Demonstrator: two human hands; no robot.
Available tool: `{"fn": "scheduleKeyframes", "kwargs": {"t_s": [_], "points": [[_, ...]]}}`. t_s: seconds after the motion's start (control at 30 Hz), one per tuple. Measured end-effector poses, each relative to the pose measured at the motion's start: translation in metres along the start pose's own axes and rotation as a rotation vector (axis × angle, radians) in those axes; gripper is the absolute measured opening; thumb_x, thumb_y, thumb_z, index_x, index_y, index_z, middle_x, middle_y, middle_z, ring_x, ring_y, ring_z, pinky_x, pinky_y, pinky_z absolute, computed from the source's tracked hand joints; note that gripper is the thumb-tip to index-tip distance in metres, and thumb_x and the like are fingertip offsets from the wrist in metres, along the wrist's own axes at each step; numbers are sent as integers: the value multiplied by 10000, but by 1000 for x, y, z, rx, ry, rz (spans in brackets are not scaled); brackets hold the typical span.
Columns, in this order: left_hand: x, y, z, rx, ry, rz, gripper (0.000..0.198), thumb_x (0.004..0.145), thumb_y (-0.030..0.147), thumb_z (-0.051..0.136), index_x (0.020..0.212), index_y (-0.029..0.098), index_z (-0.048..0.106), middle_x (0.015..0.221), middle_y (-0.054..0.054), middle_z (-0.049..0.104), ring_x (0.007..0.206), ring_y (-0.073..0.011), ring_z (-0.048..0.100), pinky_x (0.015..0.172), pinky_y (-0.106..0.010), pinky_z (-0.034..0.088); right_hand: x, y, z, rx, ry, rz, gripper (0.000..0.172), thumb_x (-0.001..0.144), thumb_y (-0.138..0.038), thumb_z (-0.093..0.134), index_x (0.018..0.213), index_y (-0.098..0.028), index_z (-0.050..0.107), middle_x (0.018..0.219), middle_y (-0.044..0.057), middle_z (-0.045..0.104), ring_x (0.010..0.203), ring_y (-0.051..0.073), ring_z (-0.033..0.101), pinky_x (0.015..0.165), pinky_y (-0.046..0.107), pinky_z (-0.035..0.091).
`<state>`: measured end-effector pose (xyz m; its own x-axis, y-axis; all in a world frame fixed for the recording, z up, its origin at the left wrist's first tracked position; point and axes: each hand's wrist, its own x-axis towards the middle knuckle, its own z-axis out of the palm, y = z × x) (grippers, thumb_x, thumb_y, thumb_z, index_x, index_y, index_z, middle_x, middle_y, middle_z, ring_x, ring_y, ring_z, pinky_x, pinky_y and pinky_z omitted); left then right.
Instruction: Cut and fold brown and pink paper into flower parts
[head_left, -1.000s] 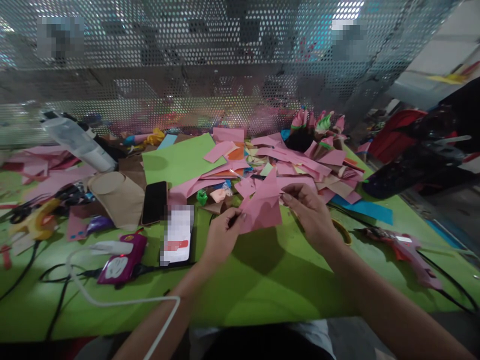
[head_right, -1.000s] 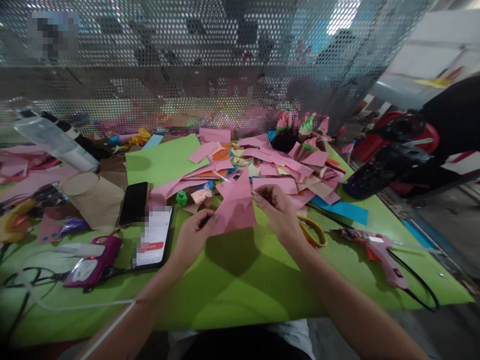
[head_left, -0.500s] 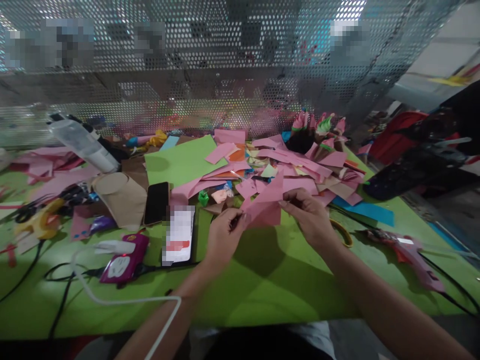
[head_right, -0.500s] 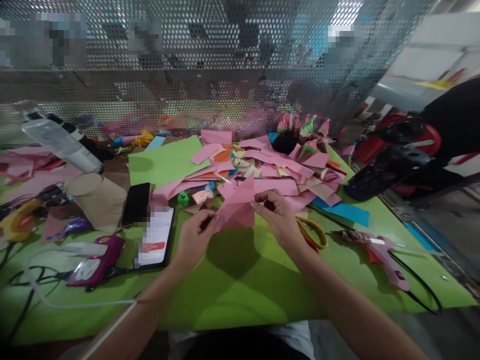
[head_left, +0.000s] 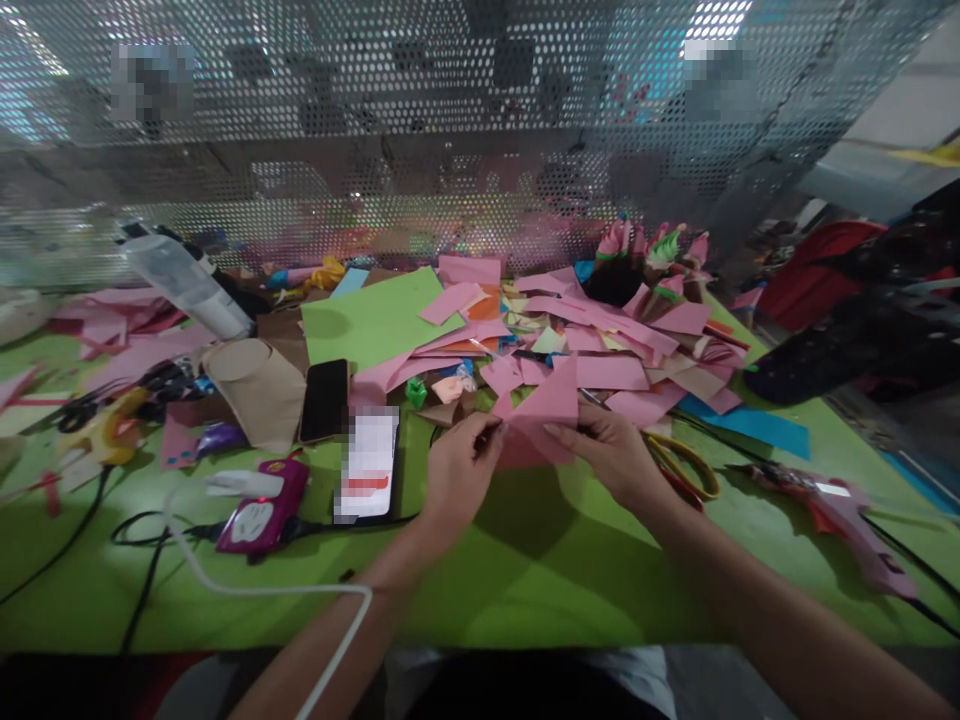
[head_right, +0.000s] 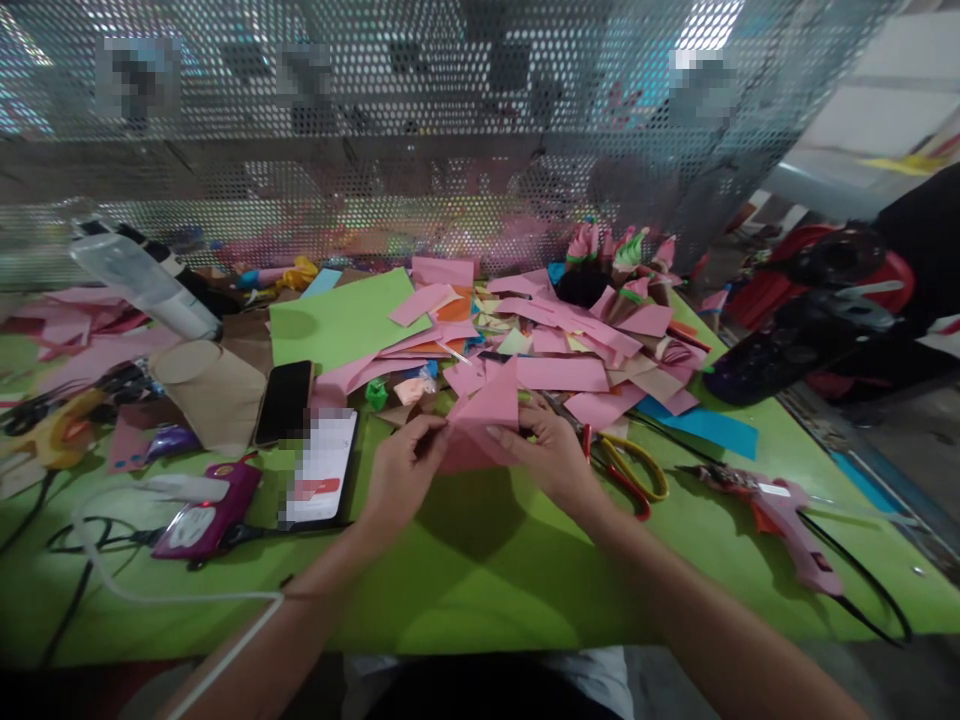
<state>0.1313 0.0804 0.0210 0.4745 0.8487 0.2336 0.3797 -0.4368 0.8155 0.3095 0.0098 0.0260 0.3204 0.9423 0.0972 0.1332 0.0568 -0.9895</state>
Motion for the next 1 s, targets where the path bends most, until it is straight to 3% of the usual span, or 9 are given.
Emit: {"fn": "scheduleKeyframes", "kwargs": {"t_s": [0.4,0.53,0.63,0.73,0.83,1.0], "points": [[-1,3,5,146,63,106,149,918,188,541,871,196,683,859,-44,683,781,-178,624,710,-279,443,-8,-7,12,254,-61,173,348,678,-509,805,839,-207,742,832,51,751,840,260,686,775,387,543],[0,4,7,82,87,77,146,883,127,551,855,197,677,851,-37,695,795,-181,632,723,-280,454,-10,-6,16,284,-41,174,361,653,-538,811,783,-216,712,791,40,732,776,230,672,762,365,543],[0,4,7,17,104,41,180,847,77,553,871,201,681,861,-32,703,812,-182,638,736,-284,469,-11,-3,15,258,-72,179,389,656,-589,790,745,-221,695,710,33,699,673,208,640,662,342,535],[0,3,7,-22,122,29,156,877,126,554,900,197,691,886,-44,708,834,-187,645,762,-295,484,-13,0,14,210,-129,176,371,659,-571,796,733,-223,693,655,25,669,602,190,604,581,326,514],[0,2,9,-58,133,41,157,911,194,548,907,192,705,896,-55,718,839,-190,656,778,-301,495,-13,0,16,218,-94,174,367,647,-554,808,713,-217,679,645,17,653,595,180,591,570,320,509],[0,3,12,-207,38,-5,195,893,219,575,1005,196,732,993,-65,743,899,-197,675,819,-313,522,-12,-3,18,217,-67,211,356,623,-527,831,654,-206,682,618,7,643,602,175,575,601,329,510]]}}
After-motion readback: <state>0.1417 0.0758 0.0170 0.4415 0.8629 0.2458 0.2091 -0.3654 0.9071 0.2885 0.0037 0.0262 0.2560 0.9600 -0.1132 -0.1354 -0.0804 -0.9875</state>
